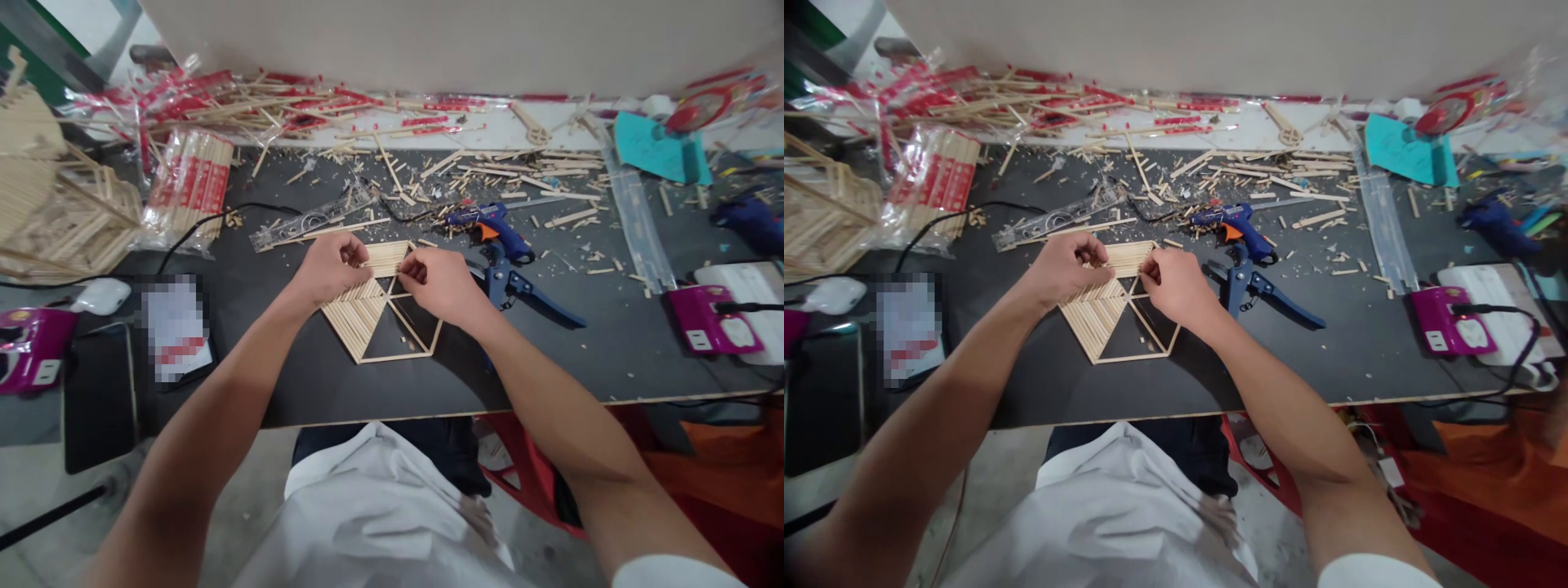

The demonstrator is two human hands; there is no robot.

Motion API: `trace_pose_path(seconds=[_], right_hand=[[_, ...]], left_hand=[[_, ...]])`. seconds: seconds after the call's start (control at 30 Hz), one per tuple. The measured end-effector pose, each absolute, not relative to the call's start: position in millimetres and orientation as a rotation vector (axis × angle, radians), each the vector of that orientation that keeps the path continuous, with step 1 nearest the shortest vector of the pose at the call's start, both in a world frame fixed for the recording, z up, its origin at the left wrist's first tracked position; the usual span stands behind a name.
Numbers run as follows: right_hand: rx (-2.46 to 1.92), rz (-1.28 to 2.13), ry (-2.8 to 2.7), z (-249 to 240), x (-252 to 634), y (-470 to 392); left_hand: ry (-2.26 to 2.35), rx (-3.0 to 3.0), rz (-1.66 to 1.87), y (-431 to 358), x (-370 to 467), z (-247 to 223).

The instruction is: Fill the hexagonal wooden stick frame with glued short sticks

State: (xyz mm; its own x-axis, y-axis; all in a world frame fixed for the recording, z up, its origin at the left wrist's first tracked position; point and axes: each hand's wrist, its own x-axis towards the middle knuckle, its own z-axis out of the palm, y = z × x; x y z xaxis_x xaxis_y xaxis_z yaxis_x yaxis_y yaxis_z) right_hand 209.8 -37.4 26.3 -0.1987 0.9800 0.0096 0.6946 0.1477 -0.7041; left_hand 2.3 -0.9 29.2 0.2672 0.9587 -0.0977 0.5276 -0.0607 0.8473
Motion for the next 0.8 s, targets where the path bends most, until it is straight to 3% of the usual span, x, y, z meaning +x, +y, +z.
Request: trace_pose_path(seconds=[0.8], right_hand=[[-1.613, 0.870, -1.815, 21.7, 211.0, -38.0]], left_hand=[[1.348, 1.710, 0.660, -0.4, 1.3, 29.3]])
